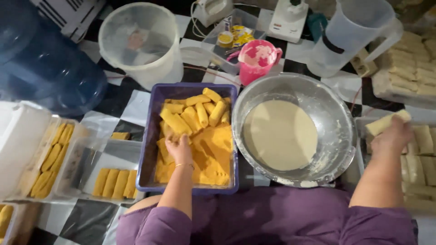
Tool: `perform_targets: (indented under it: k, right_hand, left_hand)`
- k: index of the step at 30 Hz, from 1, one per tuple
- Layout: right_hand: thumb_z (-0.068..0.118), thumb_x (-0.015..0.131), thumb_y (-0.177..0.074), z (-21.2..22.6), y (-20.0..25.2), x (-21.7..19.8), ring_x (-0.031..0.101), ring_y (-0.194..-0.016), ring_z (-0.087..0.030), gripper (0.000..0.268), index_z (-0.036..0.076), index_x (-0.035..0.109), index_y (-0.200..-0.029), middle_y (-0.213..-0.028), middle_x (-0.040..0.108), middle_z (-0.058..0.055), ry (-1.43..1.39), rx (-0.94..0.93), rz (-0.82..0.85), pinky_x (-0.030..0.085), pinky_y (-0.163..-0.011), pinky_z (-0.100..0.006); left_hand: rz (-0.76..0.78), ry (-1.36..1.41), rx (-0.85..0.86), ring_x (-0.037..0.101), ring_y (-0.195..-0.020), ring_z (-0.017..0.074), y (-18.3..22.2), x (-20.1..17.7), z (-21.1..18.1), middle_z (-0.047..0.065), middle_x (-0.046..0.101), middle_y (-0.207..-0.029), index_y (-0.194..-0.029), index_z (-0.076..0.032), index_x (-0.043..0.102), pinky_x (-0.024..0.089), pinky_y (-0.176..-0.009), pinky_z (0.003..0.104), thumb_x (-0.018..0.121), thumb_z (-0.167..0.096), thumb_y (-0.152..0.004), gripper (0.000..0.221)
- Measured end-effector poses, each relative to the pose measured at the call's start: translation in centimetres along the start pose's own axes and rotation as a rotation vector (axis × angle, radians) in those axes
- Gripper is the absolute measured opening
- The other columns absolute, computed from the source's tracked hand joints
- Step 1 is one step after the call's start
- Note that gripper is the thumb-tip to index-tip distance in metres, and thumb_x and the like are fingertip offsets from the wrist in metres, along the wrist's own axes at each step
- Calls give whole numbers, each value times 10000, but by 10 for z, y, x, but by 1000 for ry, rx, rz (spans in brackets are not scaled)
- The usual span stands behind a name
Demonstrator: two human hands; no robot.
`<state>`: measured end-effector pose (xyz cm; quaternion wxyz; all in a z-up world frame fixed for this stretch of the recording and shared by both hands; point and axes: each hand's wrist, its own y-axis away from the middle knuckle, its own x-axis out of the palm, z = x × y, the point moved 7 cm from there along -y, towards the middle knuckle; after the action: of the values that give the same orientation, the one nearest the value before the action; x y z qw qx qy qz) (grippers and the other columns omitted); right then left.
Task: The person is dipping cylindrical food rolls into a bowl of batter and then coating them in breadcrumbs within a plastic tray.
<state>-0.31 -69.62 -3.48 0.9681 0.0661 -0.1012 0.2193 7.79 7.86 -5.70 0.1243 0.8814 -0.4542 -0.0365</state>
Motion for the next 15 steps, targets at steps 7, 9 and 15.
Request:
perform_targets:
  k: [7,9,15]
  right_hand:
    - [241,768,-899,44,176,154,630,-828,-155,354,81,678,-1201,-1006,661,-66,403,-70,618,502,-712,-262]
    - [251,816,-863,2,198,171,641,-792,-282,386,38,717,-1169,-926,659,-164,675,-119,672,495,-715,-394]
    - [285,655,-960,-86,230,198,742,-1085,-336,357,79,726,-1242,-1097,765,-163,1614,-226,950,600,-907,-450]
  left_hand:
    - [486,-1008,-23,507,-1026,311,44,32,48,33,514,-1186,-1220,-211,607,476,-883,394,673,-225,-872,355]
    - [695,-1434,267,438,-1372,472,78,68,21,-10,381,-1437,-1209,-363,605,429,-1152,512,701,-303,-764,459]
    - [543,-1359,-58,712,-1159,304,-54,0,204,139,742,-1211,-1253,-142,574,603,-974,445,548,-274,-899,379]
